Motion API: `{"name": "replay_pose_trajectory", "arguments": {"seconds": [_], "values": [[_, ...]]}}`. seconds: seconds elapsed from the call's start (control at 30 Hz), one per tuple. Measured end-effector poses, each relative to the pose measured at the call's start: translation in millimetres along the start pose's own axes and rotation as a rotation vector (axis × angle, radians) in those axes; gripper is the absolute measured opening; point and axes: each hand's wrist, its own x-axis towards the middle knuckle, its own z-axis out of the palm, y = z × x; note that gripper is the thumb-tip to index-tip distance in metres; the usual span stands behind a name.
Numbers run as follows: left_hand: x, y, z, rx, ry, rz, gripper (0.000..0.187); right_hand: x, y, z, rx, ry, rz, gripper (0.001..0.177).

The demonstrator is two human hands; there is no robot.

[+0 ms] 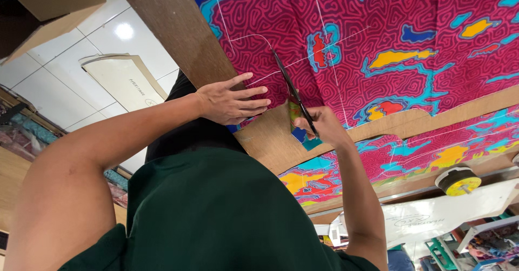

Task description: The person aligns a large piece of colorful patterned fabric on a wooden table, then uses shears to cut along white chalk lines. The person continues cutting multiple sections of the fabric into garment pieces.

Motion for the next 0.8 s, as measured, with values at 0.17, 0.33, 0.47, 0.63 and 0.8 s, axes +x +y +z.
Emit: {"name": "replay_pose_trajectory", "arguments": {"seconds": [0.17, 0.33, 0.47, 0.63, 0.8], "values": [[-1, 0, -2, -0.008, 0.018, 0.012, 0.062, 7, -14, -4, -0.067, 0.01, -0.028, 0.041], [0, 0, 1, -0.037, 0.014, 0.016, 0.065, 4, -25, -8, -0.161, 0.027, 0.046, 0.039], [-4, -2, 1, -0.154, 0.071, -0.006, 0.055, -15, -12, -3, -0.189, 0.058, 0.078, 0.032], [6, -9, -13, -0.311, 0.278, -0.031, 0.033, -80, 37, 20, -0.156, 0.174, 0.136, 0.037], [64, -12, -13, -0.054, 0.262, 0.053, 0.053, -125, 100, 65, 0.235, 0.33, 0.086, 0.03]]}}
